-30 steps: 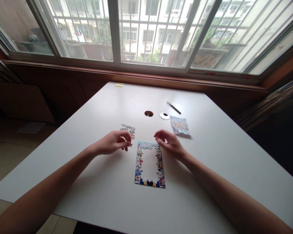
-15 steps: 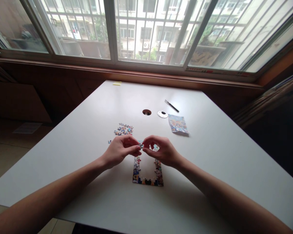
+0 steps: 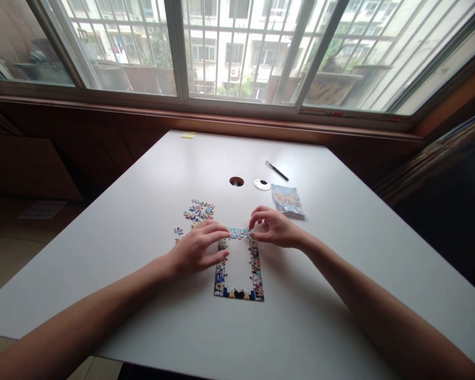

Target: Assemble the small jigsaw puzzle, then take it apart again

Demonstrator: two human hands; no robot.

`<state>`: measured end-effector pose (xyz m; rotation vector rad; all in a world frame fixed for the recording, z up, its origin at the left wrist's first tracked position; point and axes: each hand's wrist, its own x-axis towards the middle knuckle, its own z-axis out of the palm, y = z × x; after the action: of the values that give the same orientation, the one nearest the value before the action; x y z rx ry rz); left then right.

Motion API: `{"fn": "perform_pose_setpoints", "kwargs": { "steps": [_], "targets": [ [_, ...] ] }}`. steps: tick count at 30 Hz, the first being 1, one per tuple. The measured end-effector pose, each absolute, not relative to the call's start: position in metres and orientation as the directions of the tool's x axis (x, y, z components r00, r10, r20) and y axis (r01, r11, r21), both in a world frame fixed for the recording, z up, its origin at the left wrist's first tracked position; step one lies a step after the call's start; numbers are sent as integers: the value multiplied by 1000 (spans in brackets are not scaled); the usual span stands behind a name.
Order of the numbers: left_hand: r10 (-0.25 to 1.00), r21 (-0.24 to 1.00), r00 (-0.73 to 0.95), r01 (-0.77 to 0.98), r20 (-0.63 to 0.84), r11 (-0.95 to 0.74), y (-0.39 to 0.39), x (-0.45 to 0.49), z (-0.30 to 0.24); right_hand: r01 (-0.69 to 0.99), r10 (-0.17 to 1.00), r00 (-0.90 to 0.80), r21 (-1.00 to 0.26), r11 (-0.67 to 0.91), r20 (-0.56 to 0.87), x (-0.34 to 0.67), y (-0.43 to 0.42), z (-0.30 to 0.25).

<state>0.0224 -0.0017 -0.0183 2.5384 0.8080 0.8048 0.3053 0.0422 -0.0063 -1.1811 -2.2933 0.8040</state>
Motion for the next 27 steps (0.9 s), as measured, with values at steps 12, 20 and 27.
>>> {"fn": "perform_pose_setpoints", "kwargs": {
  "steps": [12, 20, 27],
  "targets": [
    [570, 396, 764, 443, 302, -804, -5, 23, -18, 573, 803, -585, -646, 505, 108, 299, 38, -10],
    [567, 390, 773, 447, 284, -805, -3, 23, -19, 540, 850, -525, -756, 371, 43, 309, 47, -8],
    [566, 387, 771, 446, 291, -807, -3, 24, -19, 583, 858, -511, -713, 390, 51, 304, 42, -6]
  ]
}}
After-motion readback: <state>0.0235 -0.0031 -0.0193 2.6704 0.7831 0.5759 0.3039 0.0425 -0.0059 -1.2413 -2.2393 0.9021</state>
